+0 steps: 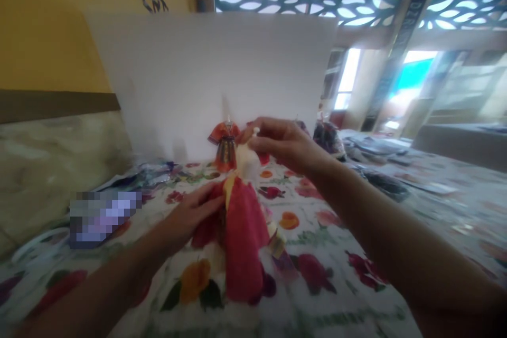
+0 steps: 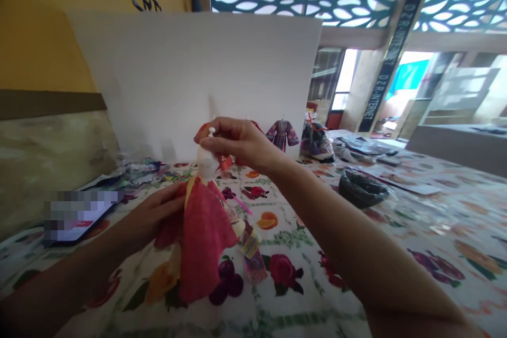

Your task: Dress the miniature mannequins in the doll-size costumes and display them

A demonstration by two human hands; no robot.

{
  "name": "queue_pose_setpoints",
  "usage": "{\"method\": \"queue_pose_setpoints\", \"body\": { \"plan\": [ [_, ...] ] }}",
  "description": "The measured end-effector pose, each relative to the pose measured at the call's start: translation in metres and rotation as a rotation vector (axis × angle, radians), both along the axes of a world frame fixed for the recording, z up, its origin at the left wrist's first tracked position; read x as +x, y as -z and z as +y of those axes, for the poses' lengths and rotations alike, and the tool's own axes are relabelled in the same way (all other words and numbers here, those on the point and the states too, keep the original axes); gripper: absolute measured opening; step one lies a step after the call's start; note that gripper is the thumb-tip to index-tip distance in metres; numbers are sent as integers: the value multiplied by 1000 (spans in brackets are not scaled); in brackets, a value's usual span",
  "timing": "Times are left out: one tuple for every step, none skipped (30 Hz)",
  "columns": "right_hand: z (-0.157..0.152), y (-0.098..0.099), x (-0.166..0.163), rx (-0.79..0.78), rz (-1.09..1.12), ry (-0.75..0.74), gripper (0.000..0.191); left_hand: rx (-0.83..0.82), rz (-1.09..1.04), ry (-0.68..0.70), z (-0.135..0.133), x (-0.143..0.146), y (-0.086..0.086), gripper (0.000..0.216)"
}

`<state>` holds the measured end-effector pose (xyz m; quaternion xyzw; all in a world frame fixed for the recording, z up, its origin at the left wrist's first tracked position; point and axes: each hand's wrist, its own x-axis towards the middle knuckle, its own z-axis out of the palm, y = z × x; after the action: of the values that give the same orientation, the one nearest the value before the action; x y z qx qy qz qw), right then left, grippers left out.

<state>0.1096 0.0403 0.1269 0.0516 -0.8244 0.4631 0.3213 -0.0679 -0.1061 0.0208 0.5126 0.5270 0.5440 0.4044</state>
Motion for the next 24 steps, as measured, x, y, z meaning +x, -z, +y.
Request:
{"method": "queue_pose_setpoints", "body": {
  "plan": [
    [-4, -8, 0, 62, 11, 44, 14, 42, 54, -98, 1, -2, -2, 43],
    [-8, -15, 0, 118, 27, 86, 14, 86, 101, -183, 1, -3, -3, 41],
    [-12, -19, 0, 167, 48, 126, 15, 129, 142, -245, 1, -3, -5, 38],
    [-15, -22, -2, 211, 69, 161, 17, 173, 183, -282, -1, -3, -6, 34],
    [-17, -24, -3, 251, 87, 195, 20, 213, 226, -299, -2, -1, -8, 31],
    [-19, -24, -5, 285, 98, 228, 22, 246, 267, -302, -4, 2, -9, 30],
    [-20, -23, -7, 312, 103, 261, 24, 273, 299, -306, -6, 4, -10, 29],
    [-21, -22, -9, 333, 101, 292, 26, 296, 318, -314, -8, 6, -11, 29],
    [-21, -20, -11, 347, 94, 321, 28, 320, 326, -319, -9, 8, -11, 29],
    [-21, -18, -12, 356, 84, 346, 28, 337, 333, -312, -9, 9, -11, 29],
    [-21, -15, -13, 362, 74, 366, 29, 344, 347, -293, -8, 8, -11, 28],
    [-20, -13, -14, 366, 64, 380, 29, 343, 371, -265, -7, 7, -10, 28],
    [-19, -11, -15, 369, 55, 385, 29, 333, 406, -233, -5, 4, -10, 27],
    [-18, -8, -16, 373, 44, 383, 30, 313, 444, -207, -4, 1, -10, 25],
    [-17, -5, -17, 381, 31, 376, 30, 295, 479, -197, -3, -3, -10, 24],
    [-15, -3, -18, 392, 21, 368, 32, 284, 513, -205, -2, -7, -10, 23],
    [-13, 0, -20, 401, 12, 358, 34, 286, 548, -233, -2, -11, -11, 22],
    [-12, 3, -21, 407, 2, 345, 35, 293, 582, -274, -2, -14, -11, 20],
    [-10, 6, -23, 408, -8, 333, 36, 302, 610, -325, -3, -17, -12, 19],
    [-9, 9, -25, 404, -18, 323, 37, 309, 626, -381, -4, -18, -13, 19],
    [-9, 12, -26, 396, -29, 317, 37, 310, 626, -429, -5, -19, -13, 21],
    [-8, 14, -28, 387, -40, 317, 38, 307, 609, -462, -5, -18, -13, 23],
    [-8, 16, -30, 379, -45, 324, 38, 302, 581, -471, -6, -16, -13, 24],
    [-8, 18, -31, 372, -44, 334, 39, 295, 550, -448, -6, -14, -13, 25]
  ]
}}
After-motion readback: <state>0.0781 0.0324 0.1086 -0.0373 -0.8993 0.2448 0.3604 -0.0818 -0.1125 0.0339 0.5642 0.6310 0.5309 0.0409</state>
